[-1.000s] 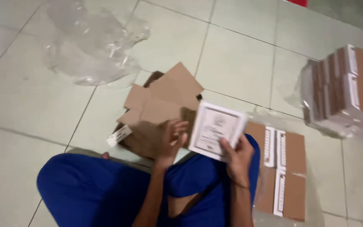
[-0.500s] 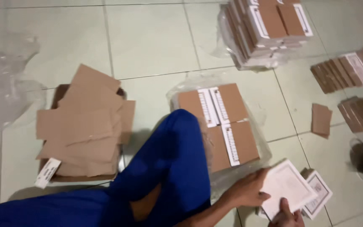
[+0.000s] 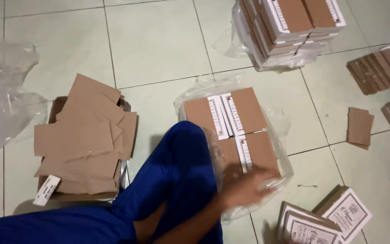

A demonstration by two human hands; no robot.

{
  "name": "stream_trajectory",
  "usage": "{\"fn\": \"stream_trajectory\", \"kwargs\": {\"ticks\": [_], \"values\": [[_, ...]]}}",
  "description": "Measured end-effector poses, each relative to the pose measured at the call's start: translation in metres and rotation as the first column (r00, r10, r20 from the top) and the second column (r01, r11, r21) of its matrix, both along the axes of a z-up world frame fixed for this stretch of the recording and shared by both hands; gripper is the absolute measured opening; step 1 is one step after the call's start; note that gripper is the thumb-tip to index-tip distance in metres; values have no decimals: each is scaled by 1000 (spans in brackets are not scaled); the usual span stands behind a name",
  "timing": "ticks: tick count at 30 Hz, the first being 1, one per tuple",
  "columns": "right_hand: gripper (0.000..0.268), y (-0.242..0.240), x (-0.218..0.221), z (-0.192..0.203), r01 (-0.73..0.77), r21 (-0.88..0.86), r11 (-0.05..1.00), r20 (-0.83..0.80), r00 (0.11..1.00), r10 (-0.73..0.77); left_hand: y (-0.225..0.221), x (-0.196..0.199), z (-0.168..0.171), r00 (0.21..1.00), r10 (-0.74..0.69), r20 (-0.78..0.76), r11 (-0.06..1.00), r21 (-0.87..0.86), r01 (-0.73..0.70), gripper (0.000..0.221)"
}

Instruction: The person picks up a stack of printed cards and aligns them, then places the stack into a cardboard sleeve while sitting on the floor.

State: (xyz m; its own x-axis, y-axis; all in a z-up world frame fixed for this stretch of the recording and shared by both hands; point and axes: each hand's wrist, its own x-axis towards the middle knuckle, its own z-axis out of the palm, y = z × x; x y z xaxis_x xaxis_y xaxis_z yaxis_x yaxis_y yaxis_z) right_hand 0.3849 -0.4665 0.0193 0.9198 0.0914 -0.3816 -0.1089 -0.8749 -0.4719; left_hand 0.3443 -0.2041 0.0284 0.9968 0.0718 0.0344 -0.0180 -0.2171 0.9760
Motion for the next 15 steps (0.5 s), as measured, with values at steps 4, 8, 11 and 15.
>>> {"fn": "stream_trajectory", "kwargs": {"ticks": [4, 8, 11, 15], "values": [[45, 112, 14, 11, -179, -102, 979, -47, 984, 175, 101, 1, -23, 889, 448, 97, 877, 149, -458, 34], [22, 263, 19, 3, -517, 341, 785, 450, 823, 347, 163, 13, -58, 546, 573, 611, 344, 426, -837, 33], [51, 342, 18, -18, -656, 193, 729, 513, 701, 495, 185, 35, -72, 487, 802, 347, 296, 477, -828, 71], [80, 389, -3, -17, -634, -178, 752, 374, 664, 648, 233, 34, -92, 378, 926, 10, 344, 396, -852, 72]]}}
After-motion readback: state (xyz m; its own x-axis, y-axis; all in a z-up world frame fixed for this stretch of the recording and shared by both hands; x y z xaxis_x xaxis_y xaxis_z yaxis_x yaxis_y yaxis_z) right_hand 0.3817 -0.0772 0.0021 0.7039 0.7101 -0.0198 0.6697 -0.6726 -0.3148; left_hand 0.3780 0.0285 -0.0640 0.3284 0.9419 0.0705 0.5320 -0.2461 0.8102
